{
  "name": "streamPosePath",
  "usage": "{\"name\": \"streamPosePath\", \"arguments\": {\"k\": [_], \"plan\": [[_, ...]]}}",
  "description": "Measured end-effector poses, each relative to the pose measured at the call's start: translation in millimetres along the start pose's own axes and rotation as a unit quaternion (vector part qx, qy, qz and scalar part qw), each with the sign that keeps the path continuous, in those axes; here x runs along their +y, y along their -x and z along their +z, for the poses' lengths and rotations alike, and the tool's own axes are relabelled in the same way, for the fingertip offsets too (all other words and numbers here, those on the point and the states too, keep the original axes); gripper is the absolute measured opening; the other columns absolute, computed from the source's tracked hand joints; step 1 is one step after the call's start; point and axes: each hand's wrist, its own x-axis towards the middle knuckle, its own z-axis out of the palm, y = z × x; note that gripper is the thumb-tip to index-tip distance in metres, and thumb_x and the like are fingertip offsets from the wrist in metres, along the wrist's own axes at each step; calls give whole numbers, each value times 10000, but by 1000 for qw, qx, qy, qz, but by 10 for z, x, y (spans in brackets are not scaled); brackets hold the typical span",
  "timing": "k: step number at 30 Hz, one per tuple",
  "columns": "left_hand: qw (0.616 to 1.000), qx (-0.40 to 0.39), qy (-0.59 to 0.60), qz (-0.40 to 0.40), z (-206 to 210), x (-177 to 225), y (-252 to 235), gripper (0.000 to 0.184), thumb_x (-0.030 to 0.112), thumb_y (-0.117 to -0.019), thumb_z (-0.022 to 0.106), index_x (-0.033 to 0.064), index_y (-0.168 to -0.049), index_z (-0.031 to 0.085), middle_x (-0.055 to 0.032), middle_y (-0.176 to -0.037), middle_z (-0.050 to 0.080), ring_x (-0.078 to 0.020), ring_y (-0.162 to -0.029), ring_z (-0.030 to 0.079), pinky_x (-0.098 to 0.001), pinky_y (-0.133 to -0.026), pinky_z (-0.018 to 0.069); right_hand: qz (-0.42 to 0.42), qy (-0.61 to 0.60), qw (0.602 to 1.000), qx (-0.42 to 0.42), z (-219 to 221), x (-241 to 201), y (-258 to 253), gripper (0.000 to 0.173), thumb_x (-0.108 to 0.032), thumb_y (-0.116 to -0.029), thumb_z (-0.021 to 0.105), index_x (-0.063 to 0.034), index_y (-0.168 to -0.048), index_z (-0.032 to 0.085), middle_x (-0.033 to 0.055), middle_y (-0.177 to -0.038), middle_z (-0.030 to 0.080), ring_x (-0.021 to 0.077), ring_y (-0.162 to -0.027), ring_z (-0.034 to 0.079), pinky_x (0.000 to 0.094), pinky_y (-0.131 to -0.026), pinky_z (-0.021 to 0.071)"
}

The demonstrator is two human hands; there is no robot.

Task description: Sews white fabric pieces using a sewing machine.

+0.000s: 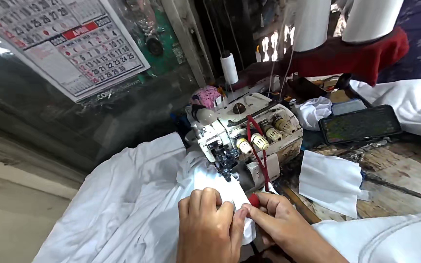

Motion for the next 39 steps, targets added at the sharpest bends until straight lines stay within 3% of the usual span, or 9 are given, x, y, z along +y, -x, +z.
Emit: {"name": "streamPosePath", "arguments": {"k": [3, 6, 10, 13, 17, 21, 24, 28, 39], "plan": [[994, -111, 17, 15, -242, 308, 191, 508, 532, -1027, 482, 158, -783, 725, -116, -1002, 694, -333, -1010, 643, -577, -894, 463, 7, 27, 1000, -4, -19, -4, 2, 280, -359, -1016, 646, -87, -1012, 711, 54, -818, 657, 143, -645, 599, 283, -558, 501], [971, -217, 91, -34, -267, 565, 412, 551, 485, -1069, 397, 100, -893, 749, -106, -957, 703, -293, -951, 660, -498, -853, 501, 8, 41, 999, 7, -9, 29, -42, 279, -374, -1005, 653, -106, -995, 731, 32, -824, 665, 131, -680, 603, 291, -597, 498], [947, -118, 218, -202, -98, 266, 273, 413, 403, -1077, 447, 132, -921, 717, 14, -706, 658, -135, -619, 653, -385, -546, 552, -9, 88, 996, 28, 4, 47, -53, 307, -406, -1010, 632, -123, -995, 749, 16, -863, 709, 133, -764, 670, 314, -680, 566], [932, -97, 276, -215, 37, 232, 303, 189, 334, -1001, 629, 178, -957, 727, 95, -761, 700, -34, -638, 672, -285, -580, 606, -32, 157, 986, 39, -35, 45, -67, 304, -426, -1020, 605, -161, -993, 751, -22, -884, 711, 112, -792, 675, 309, -700, 570], [926, -65, 309, -207, -290, 157, 56, 219, 319, -988, 639, 111, -943, 689, 35, -777, 695, -85, -668, 671, -304, -600, 588, -50, 262, 962, 66, -86, 103, -44, 256, -422, -978, 639, -204, -1051, 750, -68, -987, 708, 56, -857, 672, 293, -764, 584], [793, -27, 547, -268, -502, -28, -412, 218, 74, -979, 627, -1, -1160, 530, -193, -869, 709, -298, -723, 735, -423, -666, 647, 21, 149, 988, 31, -18, -37, 62, 255, -246, -920, 732, -142, -1147, 678, -18, -993, 737, 122, -694, 707, 310, -570, 617], [748, -64, 584, -309, -702, 156, -447, 360, -4, -892, 616, 3, -1220, 470, -148, -857, 698, -196, -698, 713, -332, -626, 626, 58, 46, 997, 22, -15, -232, 225, 354, -147, -940, 707, -109, -1269, 584, 16, -1038, 748, 150, -657, 710, 297, -512, 593], [746, -118, 591, -285, -353, 311, 54, 357, 27, -894, 749, -43, -1171, 535, -137, -872, 725, -205, -701, 718, -343, -594, 614, 15, -1, 1000, -6, -72, -141, 252, 341, -93, -992, 596, -94, -1332, 557, 55, -1061, 741, 167, -647, 696, 298, -507, 585], [756, -83, 576, -301, -88, 470, 343, 329, 26, -852, 810, -25, -1039, 545, -137, -796, 703, -203, -607, 686, -327, -516, 593, -15, 66, 997, -20, -187, -22, 312, 367, -128, -995, 624, -133, -1359, 588, 44, -1040, 755, 182, -903, 735, 323, -799, 623]]}}
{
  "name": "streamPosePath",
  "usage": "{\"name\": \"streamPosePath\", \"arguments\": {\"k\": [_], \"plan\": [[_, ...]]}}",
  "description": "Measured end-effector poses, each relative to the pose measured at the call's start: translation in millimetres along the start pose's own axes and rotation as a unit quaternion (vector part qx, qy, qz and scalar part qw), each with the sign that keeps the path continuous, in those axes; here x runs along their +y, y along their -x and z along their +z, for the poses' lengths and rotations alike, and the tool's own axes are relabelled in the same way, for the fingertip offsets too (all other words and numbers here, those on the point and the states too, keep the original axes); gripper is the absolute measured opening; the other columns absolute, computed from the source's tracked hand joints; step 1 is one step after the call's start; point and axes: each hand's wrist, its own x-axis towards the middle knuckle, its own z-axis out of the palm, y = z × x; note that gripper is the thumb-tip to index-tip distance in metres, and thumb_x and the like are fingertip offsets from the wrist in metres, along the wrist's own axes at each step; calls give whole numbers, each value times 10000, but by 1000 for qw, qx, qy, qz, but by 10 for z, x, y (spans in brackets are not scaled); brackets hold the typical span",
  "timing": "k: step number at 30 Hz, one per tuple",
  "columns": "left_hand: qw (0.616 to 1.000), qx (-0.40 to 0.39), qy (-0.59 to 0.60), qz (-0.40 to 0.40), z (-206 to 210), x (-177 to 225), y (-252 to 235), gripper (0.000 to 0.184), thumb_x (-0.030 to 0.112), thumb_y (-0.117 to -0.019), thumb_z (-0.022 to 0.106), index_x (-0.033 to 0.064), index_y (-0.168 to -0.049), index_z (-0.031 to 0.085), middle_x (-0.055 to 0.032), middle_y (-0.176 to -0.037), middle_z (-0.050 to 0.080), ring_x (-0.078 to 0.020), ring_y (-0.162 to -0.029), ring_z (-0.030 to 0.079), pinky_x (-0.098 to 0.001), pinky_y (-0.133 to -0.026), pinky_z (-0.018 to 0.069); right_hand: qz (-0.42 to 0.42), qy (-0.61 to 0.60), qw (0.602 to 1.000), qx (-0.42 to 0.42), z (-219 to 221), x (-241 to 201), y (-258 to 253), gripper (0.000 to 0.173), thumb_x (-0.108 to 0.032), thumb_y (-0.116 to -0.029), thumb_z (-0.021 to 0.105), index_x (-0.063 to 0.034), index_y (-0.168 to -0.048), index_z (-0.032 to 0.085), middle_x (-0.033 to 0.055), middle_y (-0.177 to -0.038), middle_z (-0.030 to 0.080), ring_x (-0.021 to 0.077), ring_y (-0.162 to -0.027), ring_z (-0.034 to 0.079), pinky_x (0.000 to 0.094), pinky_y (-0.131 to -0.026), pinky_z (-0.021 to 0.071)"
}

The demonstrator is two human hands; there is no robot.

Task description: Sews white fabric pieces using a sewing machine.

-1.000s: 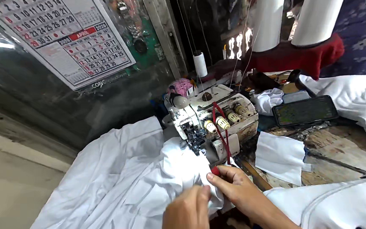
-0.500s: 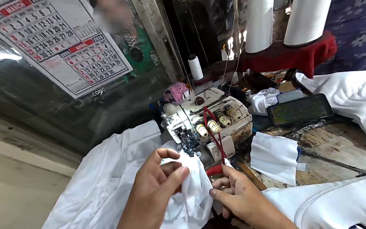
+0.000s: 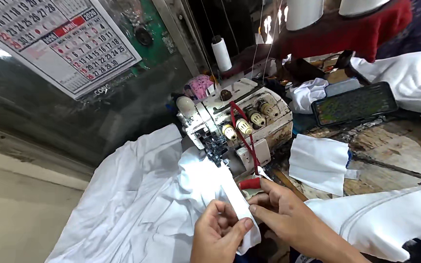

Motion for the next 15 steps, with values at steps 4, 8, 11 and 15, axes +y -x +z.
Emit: {"name": "streamPosePath", "arguments": {"k": [4, 8, 11, 15], "plan": [[998, 54, 12, 39, 109, -70, 27, 385, -7, -790, 852, -14, -957, 505, -138, -748, 696, -213, -613, 698, -338, -557, 614, 4, -11, 1000, 4, 11, -35, 12, 339, -165, -1017, 585, -136, -1354, 609, 53, -1032, 753, 186, -888, 729, 328, -789, 614], [993, 76, -35, 80, 204, -322, 33, 305, 8, -776, 853, 16, -908, 578, -62, -720, 657, -164, -602, 657, -318, -554, 602, 13, 57, 997, 42, 111, 8, -60, 259, -330, -953, 719, -138, -1127, 718, -17, -863, 746, 130, -746, 721, 312, -687, 629], [974, -13, -198, 110, -98, -131, 16, 190, 192, -889, 807, 92, -976, 671, 41, -826, 728, -87, -725, 722, -303, -661, 654, 21, 97, 994, 51, 101, 28, -37, 230, -372, -947, 734, -143, -970, 744, -34, -812, 740, 103, -709, 711, 300, -650, 619], [876, 84, -407, 245, -253, 168, -223, 229, 382, -993, 628, 221, -1039, 784, 51, -965, 686, -110, -938, 635, -352, -817, 539, 12, 107, 993, 40, 33, 89, 19, 255, -388, -969, 707, -136, -983, 742, -22, -795, 718, 117, -669, 681, 307, -600, 588]]}}
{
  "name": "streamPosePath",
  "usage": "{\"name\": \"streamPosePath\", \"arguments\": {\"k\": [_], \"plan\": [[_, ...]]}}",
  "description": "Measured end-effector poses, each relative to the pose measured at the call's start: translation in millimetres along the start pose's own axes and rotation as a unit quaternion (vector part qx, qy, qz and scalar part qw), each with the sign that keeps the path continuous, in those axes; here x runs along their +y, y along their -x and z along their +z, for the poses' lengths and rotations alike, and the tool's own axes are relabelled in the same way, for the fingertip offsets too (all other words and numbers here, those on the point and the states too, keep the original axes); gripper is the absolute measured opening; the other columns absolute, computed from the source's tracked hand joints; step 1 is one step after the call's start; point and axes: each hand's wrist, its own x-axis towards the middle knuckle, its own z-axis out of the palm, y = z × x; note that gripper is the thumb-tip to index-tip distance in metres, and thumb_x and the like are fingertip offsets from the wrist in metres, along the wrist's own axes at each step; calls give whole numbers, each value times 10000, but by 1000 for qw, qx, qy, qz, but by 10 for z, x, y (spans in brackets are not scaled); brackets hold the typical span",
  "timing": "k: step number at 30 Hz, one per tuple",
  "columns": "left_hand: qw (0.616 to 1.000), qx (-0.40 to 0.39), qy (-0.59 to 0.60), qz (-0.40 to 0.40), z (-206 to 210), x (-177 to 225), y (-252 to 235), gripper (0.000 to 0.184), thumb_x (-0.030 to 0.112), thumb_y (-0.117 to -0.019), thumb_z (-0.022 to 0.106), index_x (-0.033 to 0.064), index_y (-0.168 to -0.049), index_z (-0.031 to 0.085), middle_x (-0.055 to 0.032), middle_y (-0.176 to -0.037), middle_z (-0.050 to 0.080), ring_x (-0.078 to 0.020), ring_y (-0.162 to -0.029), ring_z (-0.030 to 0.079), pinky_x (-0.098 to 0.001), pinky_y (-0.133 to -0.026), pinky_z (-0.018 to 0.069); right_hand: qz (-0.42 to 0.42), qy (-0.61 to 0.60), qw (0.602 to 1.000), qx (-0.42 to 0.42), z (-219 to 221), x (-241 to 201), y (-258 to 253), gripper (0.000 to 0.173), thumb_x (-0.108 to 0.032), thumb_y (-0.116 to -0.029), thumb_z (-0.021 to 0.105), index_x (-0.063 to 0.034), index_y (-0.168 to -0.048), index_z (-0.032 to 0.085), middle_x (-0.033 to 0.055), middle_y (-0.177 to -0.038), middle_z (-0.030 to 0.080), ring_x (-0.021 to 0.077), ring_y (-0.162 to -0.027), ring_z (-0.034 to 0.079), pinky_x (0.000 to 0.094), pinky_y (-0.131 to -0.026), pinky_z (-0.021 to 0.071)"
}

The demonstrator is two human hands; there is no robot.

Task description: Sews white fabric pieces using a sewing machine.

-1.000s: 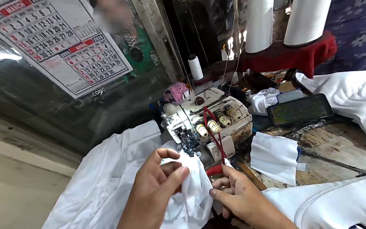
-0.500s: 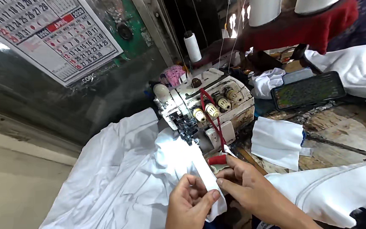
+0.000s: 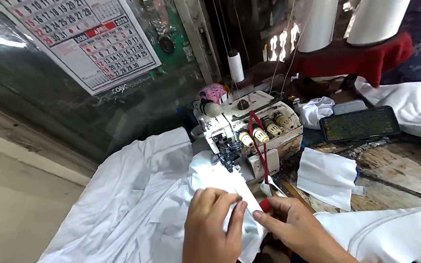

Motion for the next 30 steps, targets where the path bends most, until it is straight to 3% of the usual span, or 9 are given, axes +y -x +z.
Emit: {"name": "streamPosePath", "arguments": {"k": [4, 7, 11, 16, 20, 22, 25, 28, 30], "plan": [[992, 20, -121, 21, 221, 9, -38, 315, 463, -983, 579, 269, -1130, 779, -16, -1104, 679, -207, -1040, 606, -439, -841, 468, -17, -32, 999, -20, 26, -22, 79, 226, -313, -990, 699, -95, -1039, 731, 20, -864, 731, 146, -704, 698, 349, -629, 612], [988, 21, -153, 3, 249, -16, -84, 346, 494, -984, 552, 285, -1161, 764, -47, -1175, 667, -244, -1107, 591, -474, -872, 444, -45, -38, 998, 16, 76, 71, -16, 235, -330, -978, 710, -96, -982, 733, 25, -903, 658, 135, -776, 638, 307, -670, 561], [985, 11, -174, 1, 174, -111, -343, 357, 492, -1014, 468, 329, -1071, 781, -31, -1193, 667, -260, -1121, 588, -506, -862, 433, -56, -32, 997, 49, 178, -28, -362, 268, -400, -976, 685, -143, -905, 717, -30, -752, 615, 86, -640, 574, 266, -557, 487], [996, -15, -72, -43, -283, -197, -277, 256, 398, -1011, 567, 250, -1063, 770, -25, -1241, 661, -232, -1169, 591, -528, -933, 452, 30, -44, 993, 106, 292, -122, -745, 505, -506, -927, 657, -159, -574, 561, -30, -517, 471, 99, -468, 458, 311, -457, 365], [998, 1, -45, -51, -508, -365, -100, 207, 354, -999, 610, 241, -1057, 773, -11, -1211, 669, -197, -1156, 595, -494, -929, 459, 45, -8, 991, 125, 322, -140, -789, 581, -571, -915, 653, -161, -527, 520, -22, -485, 428, 106, -440, 409, 323, -443, 329], [998, 3, -40, -45, -671, -432, -63, 204, 349, -1000, 617, 234, -1071, 771, -4, -1204, 676, -183, -1154, 599, -486, -940, 458, -6, 101, 980, 170, 311, -207, -729, 520, -598, -908, 645, -196, -588, 570, -58, -533, 473, 87, -478, 454, 330, -461, 383], [998, 14, -43, -32, -792, -641, -79, 237, 389, -1011, 589, 249, -1097, 760, 34, -1189, 680, -162, -1144, 621, -489, -933, 502, -153, 235, 932, 230, 374, -450, -653, 257, -500, -910, 683, -252, -854, 648, -128, -737, 582, 18, -603, 546, 275, -515, 493], [997, 31, -77, -2, -735, -798, -252, 264, 427, -1020, 539, 289, -1105, 748, 94, -1165, 668, -131, -1136, 612, -501, -937, 497, -171, 314, 922, 147, 576, -733, -729, 344, -528, -893, 715, -241, -1068, 638, -112, -794, 653, 68, -678, 643, 366, -574, 561], [993, 24, -108, 39, -679, -832, -455, 237, 318, -1017, 517, 269, -1091, 736, 82, -1142, 650, -142, -1124, 598, -486, -920, 491, -165, 360, 913, 97, 656, -813, -794, 326, -408, -891, 734, -255, -1156, 623, -95, -774, 693, 120, -673, 675, 436, -592, 560]]}}
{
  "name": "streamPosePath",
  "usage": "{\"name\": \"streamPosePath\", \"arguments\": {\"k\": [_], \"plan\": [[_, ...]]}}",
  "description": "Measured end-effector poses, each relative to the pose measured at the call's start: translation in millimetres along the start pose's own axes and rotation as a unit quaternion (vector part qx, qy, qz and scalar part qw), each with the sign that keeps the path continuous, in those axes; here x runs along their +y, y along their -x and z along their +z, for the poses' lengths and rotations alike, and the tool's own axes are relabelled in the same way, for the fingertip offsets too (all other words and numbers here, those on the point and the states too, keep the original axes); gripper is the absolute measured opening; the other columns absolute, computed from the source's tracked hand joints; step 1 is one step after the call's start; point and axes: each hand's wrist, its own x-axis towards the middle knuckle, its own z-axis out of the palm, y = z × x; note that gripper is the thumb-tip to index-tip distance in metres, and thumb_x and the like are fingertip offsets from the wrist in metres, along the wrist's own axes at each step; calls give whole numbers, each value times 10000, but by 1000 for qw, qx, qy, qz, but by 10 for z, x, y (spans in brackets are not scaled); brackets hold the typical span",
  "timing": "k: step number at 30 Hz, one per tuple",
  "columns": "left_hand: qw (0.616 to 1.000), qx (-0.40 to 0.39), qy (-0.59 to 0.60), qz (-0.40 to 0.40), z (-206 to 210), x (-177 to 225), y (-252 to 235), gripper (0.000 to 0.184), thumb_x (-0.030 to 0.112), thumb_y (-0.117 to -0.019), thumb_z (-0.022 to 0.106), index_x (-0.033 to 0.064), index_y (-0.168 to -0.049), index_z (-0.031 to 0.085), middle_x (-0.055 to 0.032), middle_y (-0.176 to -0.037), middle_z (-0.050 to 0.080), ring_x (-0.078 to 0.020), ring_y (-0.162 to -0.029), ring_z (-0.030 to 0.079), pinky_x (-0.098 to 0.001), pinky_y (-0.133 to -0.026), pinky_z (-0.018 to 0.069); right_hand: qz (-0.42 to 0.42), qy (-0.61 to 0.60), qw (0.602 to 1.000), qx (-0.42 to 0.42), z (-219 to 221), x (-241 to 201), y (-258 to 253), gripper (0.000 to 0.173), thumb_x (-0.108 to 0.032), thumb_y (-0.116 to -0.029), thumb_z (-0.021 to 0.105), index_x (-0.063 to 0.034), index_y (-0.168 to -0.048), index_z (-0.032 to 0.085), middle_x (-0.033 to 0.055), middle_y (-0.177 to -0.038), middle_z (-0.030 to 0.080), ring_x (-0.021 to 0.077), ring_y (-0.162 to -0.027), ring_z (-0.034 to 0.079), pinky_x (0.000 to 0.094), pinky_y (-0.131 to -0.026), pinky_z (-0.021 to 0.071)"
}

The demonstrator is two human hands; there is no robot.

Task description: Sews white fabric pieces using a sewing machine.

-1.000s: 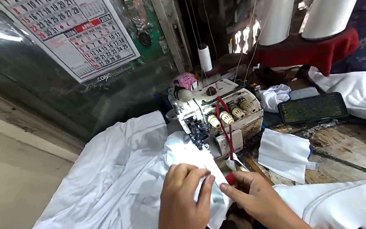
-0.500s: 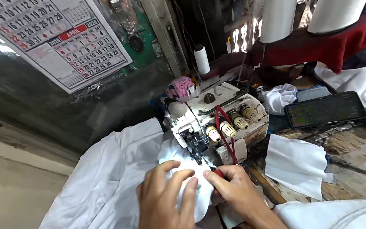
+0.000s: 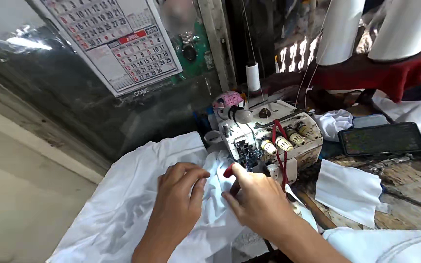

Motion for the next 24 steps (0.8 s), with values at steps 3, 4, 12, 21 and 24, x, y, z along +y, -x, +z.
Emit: {"name": "streamPosePath", "arguments": {"k": [3, 4, 12, 21, 24], "plan": [[996, -35, -16, 82, 266, -200, -335, 258, 118, -947, 604, 230, -1108, 771, -29, -1202, 652, -250, -1148, 602, -511, -923, 525, -16, 27, 999, 21, -131, -66, 22, 298, -312, -933, 691, -279, -1230, 685, -106, -778, 707, 103, -621, 651, 419, -573, 556], [993, -65, -23, 98, 359, -295, -424, 244, 104, -935, 648, 221, -1106, 776, -59, -1223, 652, -278, -1164, 603, -528, -929, 525, -21, 30, 999, 25, -171, -73, 36, 294, -309, -943, 677, -285, -1235, 688, -119, -788, 709, 82, -645, 659, 397, -595, 565], [940, -195, -122, 252, -857, -39, -940, 102, 201, -937, 674, 169, -960, 769, -50, -1266, 658, -300, -1242, 581, -529, -985, 529, -11, -374, 926, -57, -721, -118, 508, 303, -196, -968, 684, -151, -1255, 596, 23, -1003, 700, 146, -729, 685, 318, -620, 611], [902, -348, -151, 208, -1184, 508, -93, 235, 373, -990, 570, 189, -940, 707, 18, -750, 632, -170, -627, 651, -419, -505, 549, 17, -4, 1000, 7, -508, 578, 1354, 402, -373, -851, 766, -112, -1135, 652, 131, -1154, 590, 213, -868, 653, 388, -631, 587], [906, -247, -202, 276, -1375, 654, -250, 330, 495, -969, 506, 223, -863, 659, 56, -747, 558, -138, -664, 593, -374, -540, 493, 1, -47, 998, 43, -493, 569, 1355, 250, -419, -954, 680, -174, -1002, 698, -39, -933, 667, 72, -777, 657, 301, -649, 595]]}}
